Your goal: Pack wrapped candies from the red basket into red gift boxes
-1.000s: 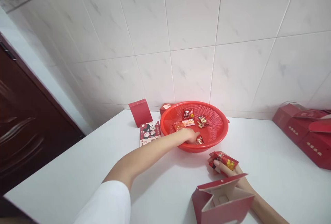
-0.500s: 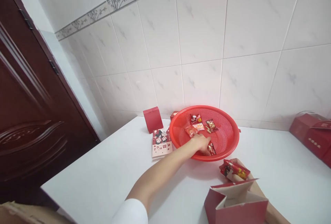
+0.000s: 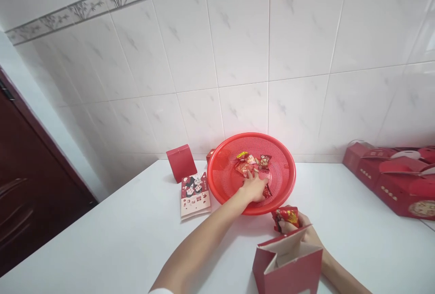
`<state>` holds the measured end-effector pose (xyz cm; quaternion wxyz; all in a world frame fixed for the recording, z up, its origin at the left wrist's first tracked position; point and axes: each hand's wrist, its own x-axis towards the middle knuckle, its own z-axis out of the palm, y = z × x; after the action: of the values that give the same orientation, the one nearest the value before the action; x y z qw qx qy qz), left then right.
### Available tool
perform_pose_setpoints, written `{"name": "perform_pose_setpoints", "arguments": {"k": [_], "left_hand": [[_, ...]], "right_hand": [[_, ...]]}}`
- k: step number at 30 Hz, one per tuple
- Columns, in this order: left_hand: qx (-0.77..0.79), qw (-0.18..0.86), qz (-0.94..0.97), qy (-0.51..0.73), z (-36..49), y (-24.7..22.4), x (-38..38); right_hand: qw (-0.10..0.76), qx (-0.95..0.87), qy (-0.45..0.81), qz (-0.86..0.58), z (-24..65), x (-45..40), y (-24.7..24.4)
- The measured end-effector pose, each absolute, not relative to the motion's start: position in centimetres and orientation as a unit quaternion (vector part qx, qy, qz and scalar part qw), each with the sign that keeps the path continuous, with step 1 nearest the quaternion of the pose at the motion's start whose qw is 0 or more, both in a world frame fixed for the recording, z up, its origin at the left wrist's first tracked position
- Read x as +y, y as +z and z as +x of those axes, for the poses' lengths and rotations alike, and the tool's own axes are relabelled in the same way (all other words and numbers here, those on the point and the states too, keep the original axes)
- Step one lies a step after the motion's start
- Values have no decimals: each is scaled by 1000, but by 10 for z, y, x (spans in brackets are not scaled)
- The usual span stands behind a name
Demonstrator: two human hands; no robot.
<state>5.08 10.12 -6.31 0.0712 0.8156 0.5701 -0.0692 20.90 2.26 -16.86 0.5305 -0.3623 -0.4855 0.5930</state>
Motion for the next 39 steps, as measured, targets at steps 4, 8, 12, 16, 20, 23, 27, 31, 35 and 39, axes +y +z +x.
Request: {"name": "perform_pose_setpoints", "arguments": {"k": [4,8,12,16,20,23,27,31,35,39], "left_hand": [[568,44,821,-38,53,-70,102],[558,25,830,1,58,-79,105],[549,20,836,19,62,-83,110],[534,16,844,35,63,-84,114],[514,-4,856,49,61,-87,118],[509,-10,859,58,63,-91,119],[512,-11,855,88,67,-95,120],[501,-13,858,115,69,-98,124],[494,8,863,108,64,-94,130],[491,40,861,128,56,-86,136]], "right_hand": [[539,-416,639,-358,213,19,-163],[551,-372,653,-363,215,21,-165],[554,-383,647,-356,215,23,-166],[552,-392,646,-352,214,23,-163],[548,-404,648,-342,214,22,-163],[544,-404,652,-341,214,22,-164],[544,-405,650,-343,214,22,-165],[545,-401,650,-347,213,25,-168],[536,-403,649,-358,212,26,-168],[527,-404,653,-365,212,25,-162]]}}
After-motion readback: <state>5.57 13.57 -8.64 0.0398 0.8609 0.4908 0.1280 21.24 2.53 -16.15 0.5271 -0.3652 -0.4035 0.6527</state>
